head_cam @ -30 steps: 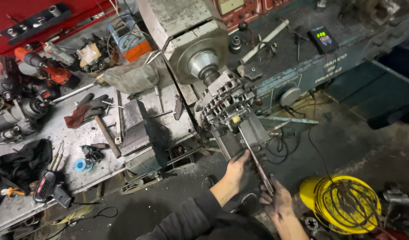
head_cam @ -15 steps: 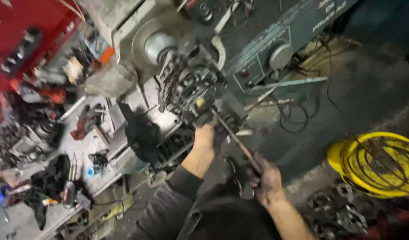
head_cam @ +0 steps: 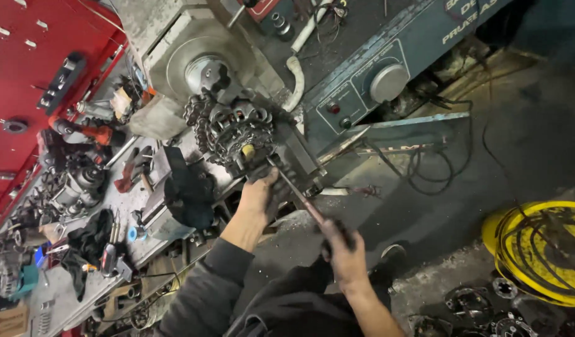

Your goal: The person uses a wrench to tighten bolts on a mechanical component mounted on a lathe. They briefly move to retrieve the tool from a nearby workbench before returning to continue tightening the bolts on the machinery.

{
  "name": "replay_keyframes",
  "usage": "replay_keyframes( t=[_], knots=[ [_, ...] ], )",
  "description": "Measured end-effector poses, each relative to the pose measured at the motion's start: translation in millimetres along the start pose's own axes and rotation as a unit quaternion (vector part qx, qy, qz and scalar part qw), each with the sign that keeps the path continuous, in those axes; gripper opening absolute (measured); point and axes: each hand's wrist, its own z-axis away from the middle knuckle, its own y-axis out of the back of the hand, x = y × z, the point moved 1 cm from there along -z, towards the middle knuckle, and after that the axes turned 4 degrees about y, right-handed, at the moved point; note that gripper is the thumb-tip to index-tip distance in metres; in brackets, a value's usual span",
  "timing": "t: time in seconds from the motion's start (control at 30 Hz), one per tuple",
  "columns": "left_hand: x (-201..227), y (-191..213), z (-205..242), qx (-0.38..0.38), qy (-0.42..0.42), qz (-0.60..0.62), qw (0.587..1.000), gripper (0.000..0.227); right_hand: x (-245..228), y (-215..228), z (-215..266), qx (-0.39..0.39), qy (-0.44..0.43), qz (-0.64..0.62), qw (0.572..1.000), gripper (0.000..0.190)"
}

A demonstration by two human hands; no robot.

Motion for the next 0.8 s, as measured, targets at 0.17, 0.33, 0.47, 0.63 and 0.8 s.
replay_keyframes(
  t=[0.17, 0.33, 0.47, 0.63, 0.8],
  knots=[
    [3, -14, 9, 0.072, -0.102, -0.137, 0.983, 0.024, -38, -9, 27, -0.037, 0.521, 0.376, 0.765, 0.046],
    [4, -25, 23, 0.031, -0.048, -0.081, 0.995, 0.018, -47, -19, 34, -0.055, 0.376, 0.336, 0.862, 0.038],
    [3, -11, 7, -0.001, -0.051, -0.119, 0.992, 0.019, -56, -8, 38, -0.075, 0.385, 0.432, 0.812, 0.062],
    [-2, -4, 2, 0.050, -0.090, -0.177, 0.979, 0.014, 19, 2, -15, -0.092, 0.291, 0.467, 0.830, 0.055],
    [-1, -11, 5, 0.064, -0.124, -0.175, 0.975, 0.014, 23, -7, -8, -0.153, -0.126, -0.067, 0.978, 0.043]
  ],
)
